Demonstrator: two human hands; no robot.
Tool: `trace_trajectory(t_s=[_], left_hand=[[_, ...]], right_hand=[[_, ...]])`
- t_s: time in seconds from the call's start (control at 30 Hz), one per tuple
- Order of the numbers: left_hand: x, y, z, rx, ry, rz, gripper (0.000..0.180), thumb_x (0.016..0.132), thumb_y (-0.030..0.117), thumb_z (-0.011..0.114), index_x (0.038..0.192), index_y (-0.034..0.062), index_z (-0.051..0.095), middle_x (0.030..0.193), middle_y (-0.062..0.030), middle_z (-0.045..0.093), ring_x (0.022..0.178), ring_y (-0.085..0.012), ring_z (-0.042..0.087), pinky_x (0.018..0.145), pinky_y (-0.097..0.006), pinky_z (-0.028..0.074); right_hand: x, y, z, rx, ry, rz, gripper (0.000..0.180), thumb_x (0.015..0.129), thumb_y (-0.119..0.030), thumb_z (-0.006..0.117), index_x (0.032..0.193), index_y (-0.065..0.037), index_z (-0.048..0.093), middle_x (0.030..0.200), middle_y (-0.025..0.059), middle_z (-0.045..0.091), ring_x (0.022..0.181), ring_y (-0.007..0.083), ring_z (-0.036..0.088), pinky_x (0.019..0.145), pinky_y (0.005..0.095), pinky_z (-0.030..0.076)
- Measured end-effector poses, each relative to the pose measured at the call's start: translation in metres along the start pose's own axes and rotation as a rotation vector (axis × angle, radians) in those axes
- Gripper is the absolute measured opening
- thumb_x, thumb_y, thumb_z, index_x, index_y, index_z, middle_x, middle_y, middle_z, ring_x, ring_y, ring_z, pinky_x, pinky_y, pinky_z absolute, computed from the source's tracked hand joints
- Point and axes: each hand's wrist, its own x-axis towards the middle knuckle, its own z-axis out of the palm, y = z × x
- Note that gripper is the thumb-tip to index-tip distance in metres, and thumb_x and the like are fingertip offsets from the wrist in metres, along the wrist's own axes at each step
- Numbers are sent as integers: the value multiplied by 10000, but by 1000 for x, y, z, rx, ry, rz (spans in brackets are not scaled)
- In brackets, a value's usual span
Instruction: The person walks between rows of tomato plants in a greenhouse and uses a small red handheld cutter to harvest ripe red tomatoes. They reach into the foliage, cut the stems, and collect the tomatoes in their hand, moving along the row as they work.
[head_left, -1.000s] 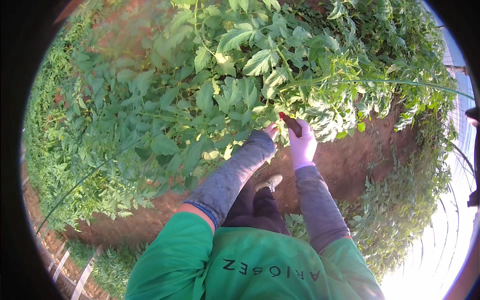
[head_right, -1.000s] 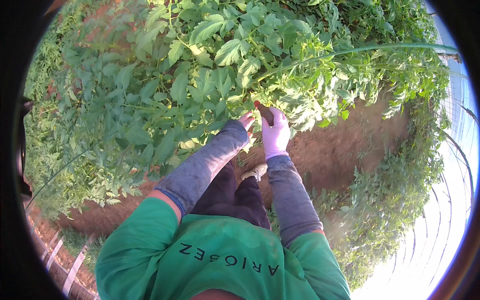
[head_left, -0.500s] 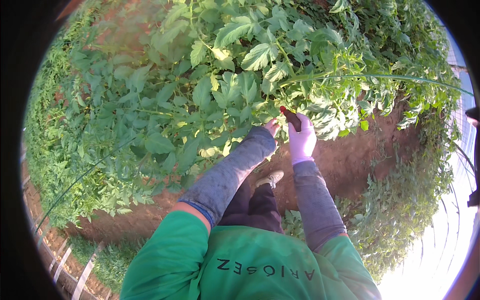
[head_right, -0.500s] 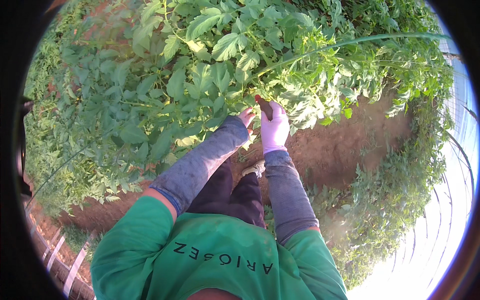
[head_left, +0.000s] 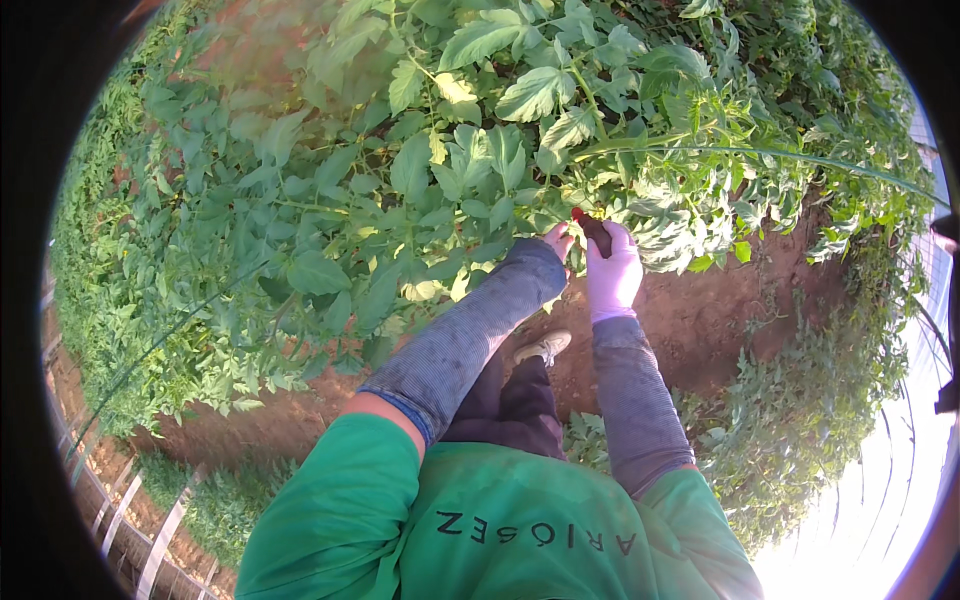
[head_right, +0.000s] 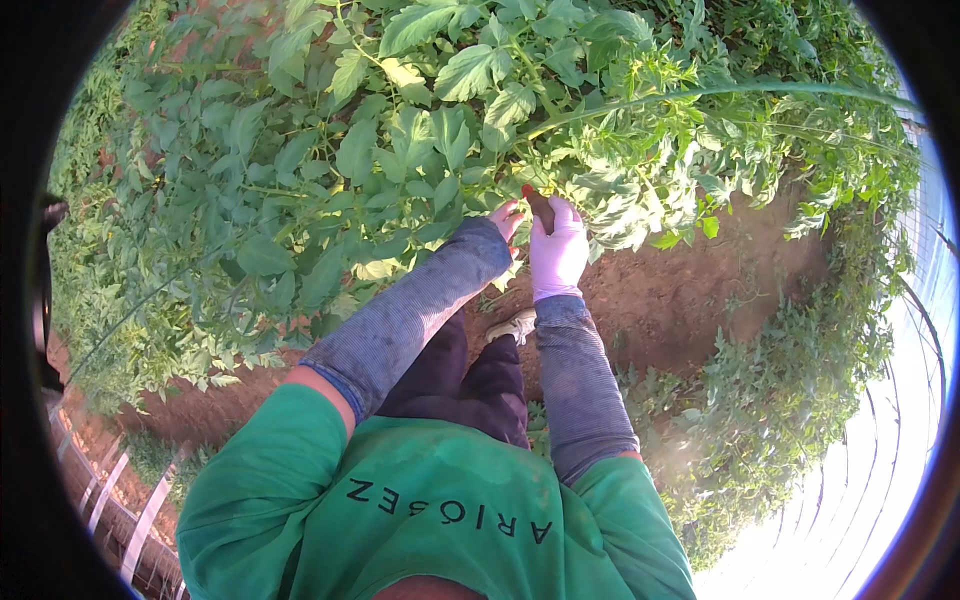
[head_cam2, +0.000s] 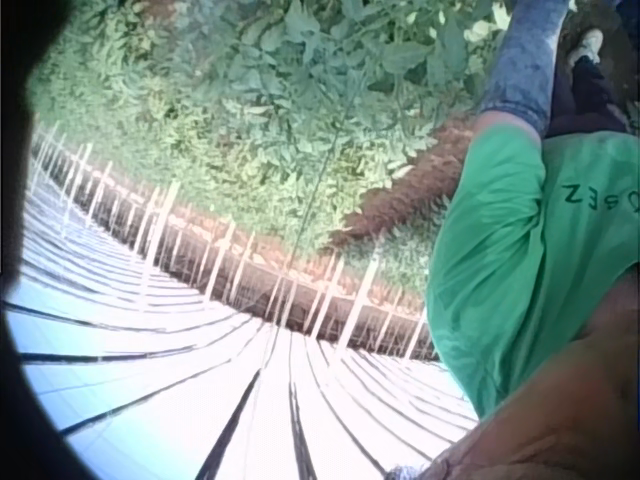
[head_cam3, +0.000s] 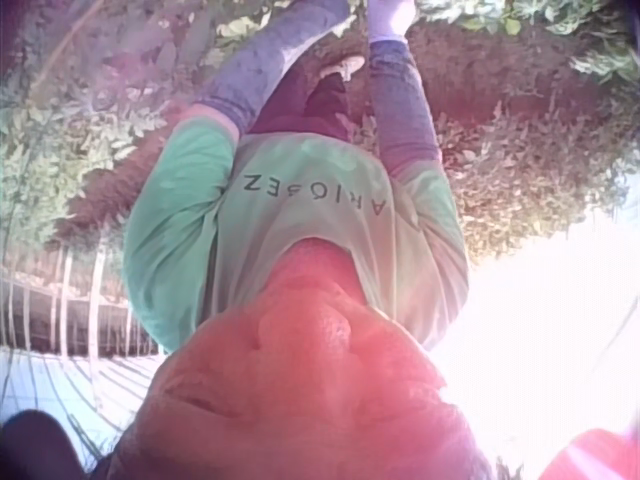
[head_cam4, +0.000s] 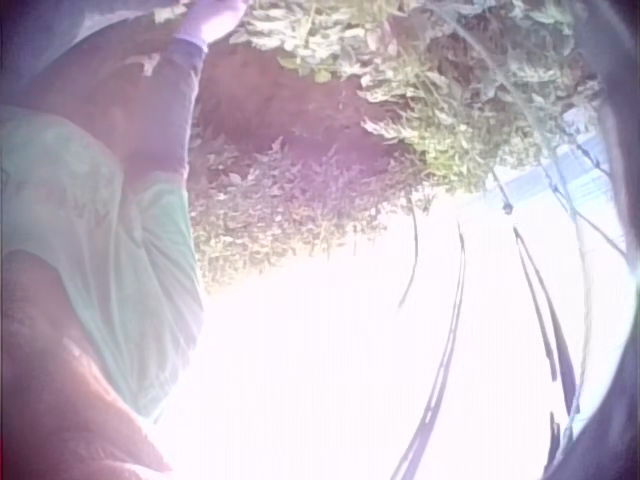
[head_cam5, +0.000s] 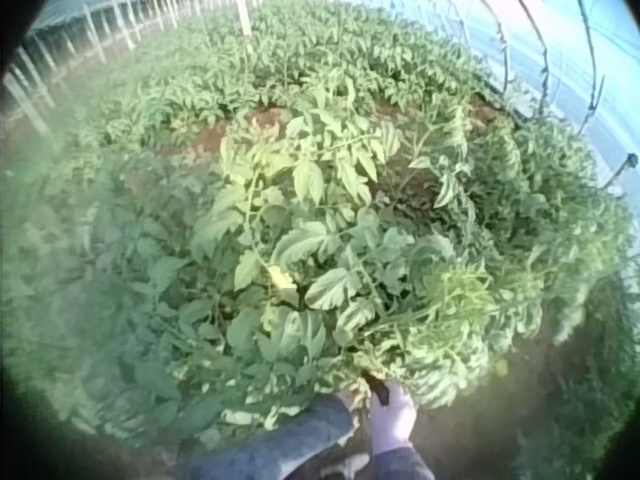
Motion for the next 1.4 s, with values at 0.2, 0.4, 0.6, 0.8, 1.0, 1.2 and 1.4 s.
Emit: trace_trajectory(t_s=[0.2,0.4,0.6,0.8,1.0,1.2,1.4], left_hand=[[5,-3,4,78,-8,-7,646,797,312,573,1349,98,314,1461,-95,156,1167,-275,454,943,-363,406],[-9,2,-1,53,4,-37,638,763,265,613,1331,147,348,1450,-97,183,1165,-296,447,948,-357,399],[-27,-29,24,-140,166,139,552,766,181,594,1288,141,419,1419,-147,241,1213,-313,388,950,-358,379],[-98,-66,13,-99,82,42,494,742,106,637,1215,94,493,1209,-162,511,1076,-274,521,885,-332,428],[-137,-98,46,-276,-53,-306,370,783,145,650,1135,69,565,994,-124,642,904,-219,612,820,-323,468],[-103,5,25,-165,-20,-198,362,808,145,613,1156,62,560,1024,-97,631,916,-181,594,824,-305,461],[-36,138,31,-328,11,-43,330,824,82,581,1154,79,569,984,-91,631,859,-160,580,773,-276,468]], right_hand=[[1,-10,-4,33,20,-11,320,719,-92,662,1027,-55,583,967,139,612,886,294,597,781,349,477],[2,-18,-17,295,-4,301,326,740,-122,672,1046,-46,588,943,93,622,857,156,589,790,288,463],[-32,-15,-92,1536,-112,797,380,796,-199,601,1135,-53,508,1082,70,519,872,163,478,745,281,405],[-95,4,-172,1794,-221,846,361,813,-238,575,1124,-61,524,944,65,544,761,168,468,687,293,405],[-148,66,-222,2030,-61,939,360,813,-281,540,1080,-41,508,928,77,518,725,208,450,671,338,379],[-147,151,-300,2167,85,920,337,806,-330,518,992,-50,542,808,60,543,634,174,451,618,309,399],[-138,265,-393,2219,300,736,303,840,-333,476,977,-70,539,798,45,540,600,150,420,592,294,361]])
